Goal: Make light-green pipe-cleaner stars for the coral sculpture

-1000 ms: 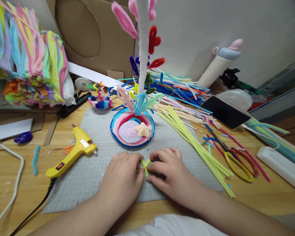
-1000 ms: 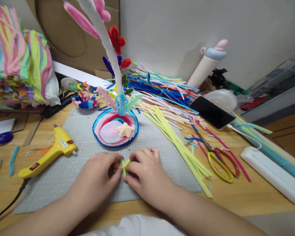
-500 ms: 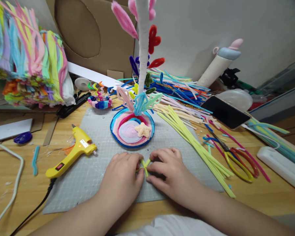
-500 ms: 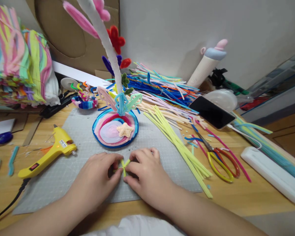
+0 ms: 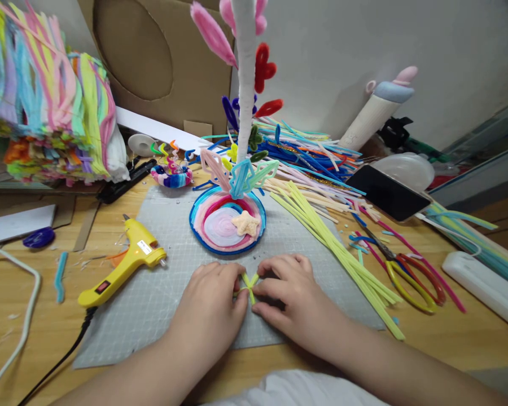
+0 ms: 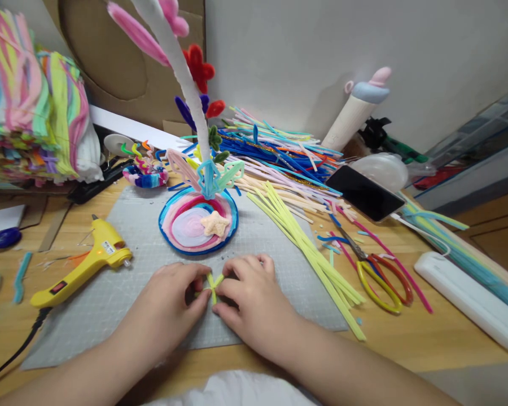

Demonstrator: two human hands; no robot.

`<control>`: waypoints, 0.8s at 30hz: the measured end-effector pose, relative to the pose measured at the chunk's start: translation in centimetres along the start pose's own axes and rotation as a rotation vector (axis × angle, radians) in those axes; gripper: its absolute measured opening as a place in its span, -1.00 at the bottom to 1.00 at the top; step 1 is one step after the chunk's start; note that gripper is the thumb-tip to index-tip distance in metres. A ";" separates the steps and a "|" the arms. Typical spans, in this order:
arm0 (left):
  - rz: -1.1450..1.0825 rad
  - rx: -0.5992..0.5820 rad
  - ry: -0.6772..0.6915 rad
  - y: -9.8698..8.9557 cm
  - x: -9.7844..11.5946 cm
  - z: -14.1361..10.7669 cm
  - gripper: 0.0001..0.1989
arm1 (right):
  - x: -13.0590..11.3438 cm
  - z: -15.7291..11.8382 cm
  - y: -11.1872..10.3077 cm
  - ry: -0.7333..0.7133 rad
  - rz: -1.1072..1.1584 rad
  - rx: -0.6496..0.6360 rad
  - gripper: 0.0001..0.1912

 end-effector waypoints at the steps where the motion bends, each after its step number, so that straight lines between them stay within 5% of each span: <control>1: 0.003 -0.002 -0.003 -0.1 0.0 0.0 -0.79 | 0.0 0.0 0.0 -0.001 0.001 0.001 -0.95; 24: 0.018 -0.013 -0.014 0.0 0.0 -0.2 -0.83 | 0.1 0.1 0.0 -0.003 0.001 0.009 -0.95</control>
Point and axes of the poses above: each hand's wrist, its own z-axis towards the middle knuckle, its own y-axis out of the palm, x = y × z, the point moved 8 cm from there along z, towards the middle knuckle, and after that the axes turned 2 degrees about -x, right-handed, at the moved point
